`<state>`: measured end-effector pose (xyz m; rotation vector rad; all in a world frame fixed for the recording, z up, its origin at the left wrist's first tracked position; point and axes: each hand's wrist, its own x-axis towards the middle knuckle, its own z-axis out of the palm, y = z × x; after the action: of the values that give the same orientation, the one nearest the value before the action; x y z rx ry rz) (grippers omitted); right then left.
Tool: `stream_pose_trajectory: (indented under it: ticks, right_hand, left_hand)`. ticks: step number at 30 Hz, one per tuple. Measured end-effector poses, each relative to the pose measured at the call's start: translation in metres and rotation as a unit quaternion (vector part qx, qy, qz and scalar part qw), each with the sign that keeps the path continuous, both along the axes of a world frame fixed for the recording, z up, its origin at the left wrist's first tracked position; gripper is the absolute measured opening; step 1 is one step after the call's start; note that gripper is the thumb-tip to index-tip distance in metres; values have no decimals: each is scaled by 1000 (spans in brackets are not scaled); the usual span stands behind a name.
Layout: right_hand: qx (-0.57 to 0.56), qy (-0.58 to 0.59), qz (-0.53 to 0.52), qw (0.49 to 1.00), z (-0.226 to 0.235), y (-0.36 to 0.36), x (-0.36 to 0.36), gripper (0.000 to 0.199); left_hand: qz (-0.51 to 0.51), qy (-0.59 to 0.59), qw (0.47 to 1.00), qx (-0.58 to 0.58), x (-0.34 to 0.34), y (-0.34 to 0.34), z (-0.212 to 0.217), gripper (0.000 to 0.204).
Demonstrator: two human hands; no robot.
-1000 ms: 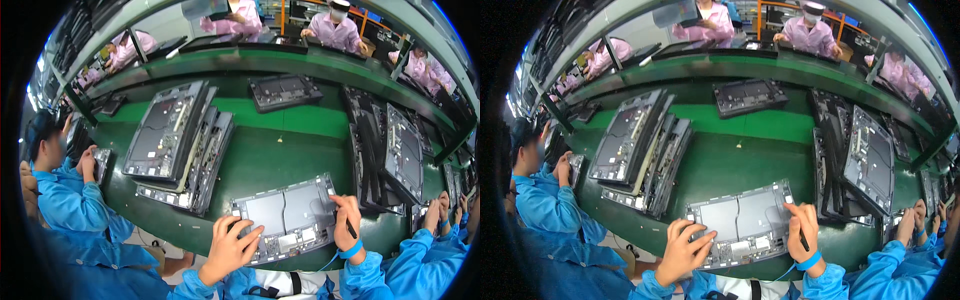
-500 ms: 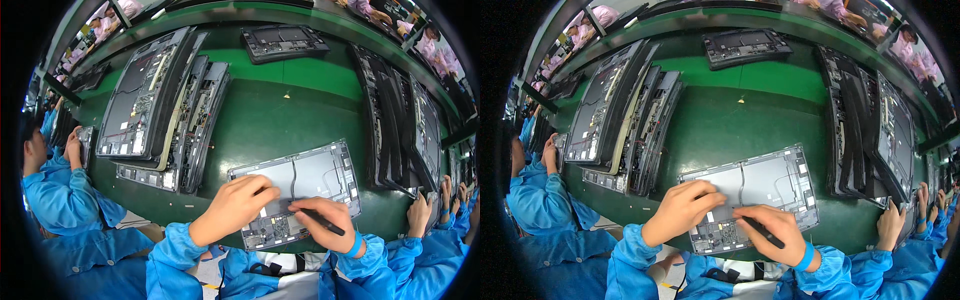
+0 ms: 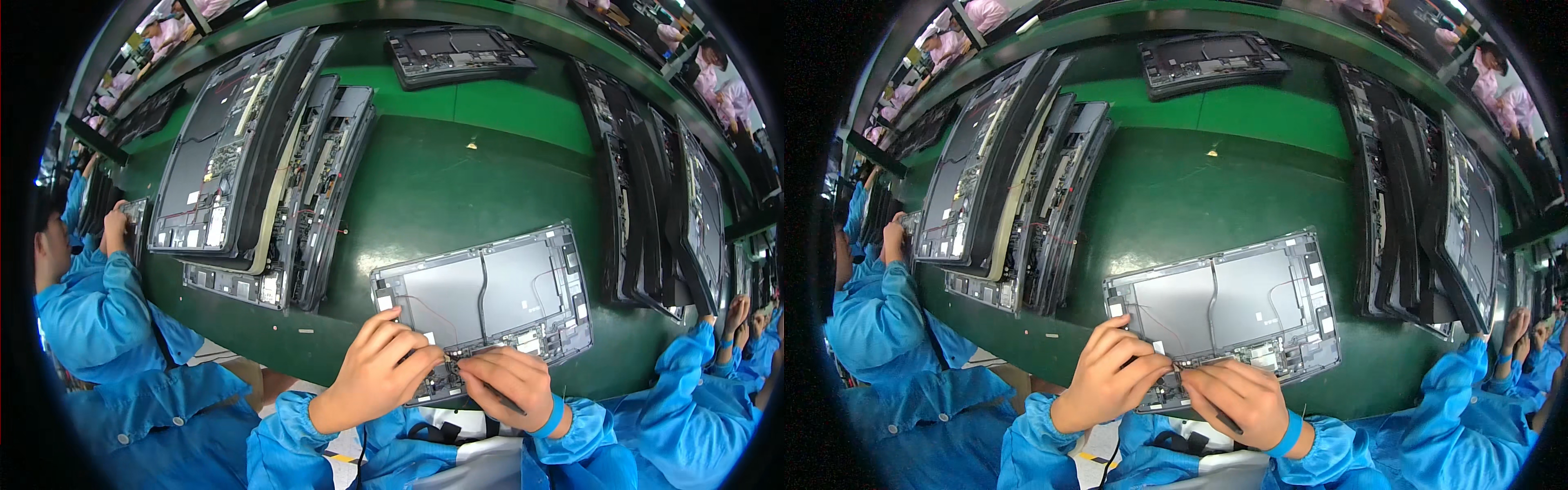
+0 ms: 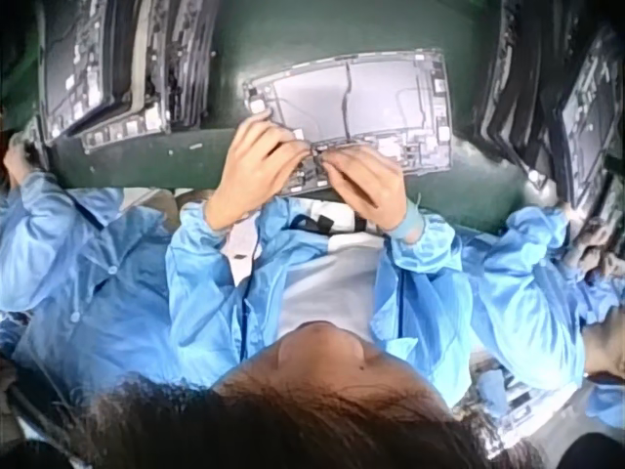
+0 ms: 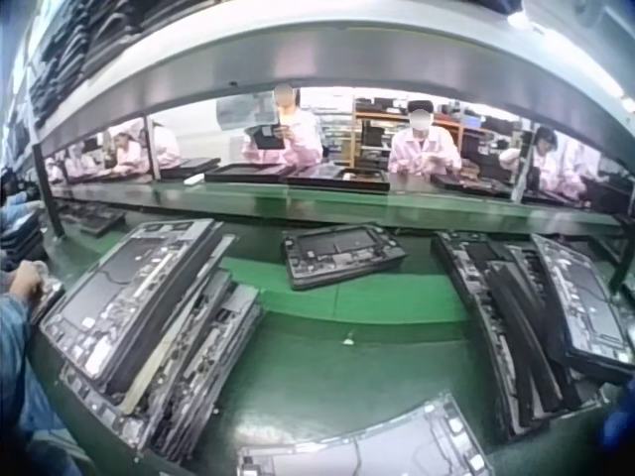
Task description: The person assembles internal components into a tablet chassis, connecting a ribbon cable and a battery. This is done using a stylus-like tool and a spudger.
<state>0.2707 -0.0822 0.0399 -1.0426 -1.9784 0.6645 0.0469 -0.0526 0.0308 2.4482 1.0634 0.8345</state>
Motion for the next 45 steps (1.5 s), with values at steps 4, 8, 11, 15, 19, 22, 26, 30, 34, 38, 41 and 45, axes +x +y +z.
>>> stream_pose_trajectory:
  ticks: [4,8,11,15,19,22,26,30,34,38,41,45]
  right_hand:
    - [65,-114,-69,989,1,-14,-1,29]
    - [96,-84,-63,990,-5,-14,-2,30]
    - [116,-101,-37,987,-6,-11,-5,28]
    - [135,-138,-67,979,-7,-16,-9,27]
    - [166,-173,-85,967,-9,-21,-13,28]
    - [171,-195,-84,962,-8,-22,-17,29]
    - [160,-181,-100,965,-8,-23,-14,31]
    - [102,-150,-128,975,-1,-24,-16,31]
    - [21,-151,-138,979,12,-19,-19,22]
    - [-111,-14,-169,979,11,-14,-20,13]
    - [-138,15,-173,975,11,-13,-19,11]
    - [-161,36,-171,971,8,-12,-20,9]
  left_hand:
    - [11,-21,1000,-19,1,-2,-1,18]
    - [11,-24,1000,-15,2,-1,0,16]
    - [22,-30,999,-12,3,-1,-2,15]
    - [23,-33,999,-18,5,-1,-2,16]
    - [-5,-28,1000,-13,1,1,-3,15]
    - [-12,-17,1000,-14,-1,2,-3,14]
    - [-11,-4,1000,-11,0,2,-1,14]
    - [-31,-6,999,-6,-1,8,1,14]
    - [-37,32,997,-61,-1,17,13,16]
    - [-57,61,988,-130,0,29,31,19]
    - [-80,90,985,-121,-1,34,32,18]
    - [-77,141,975,-153,2,45,33,17]
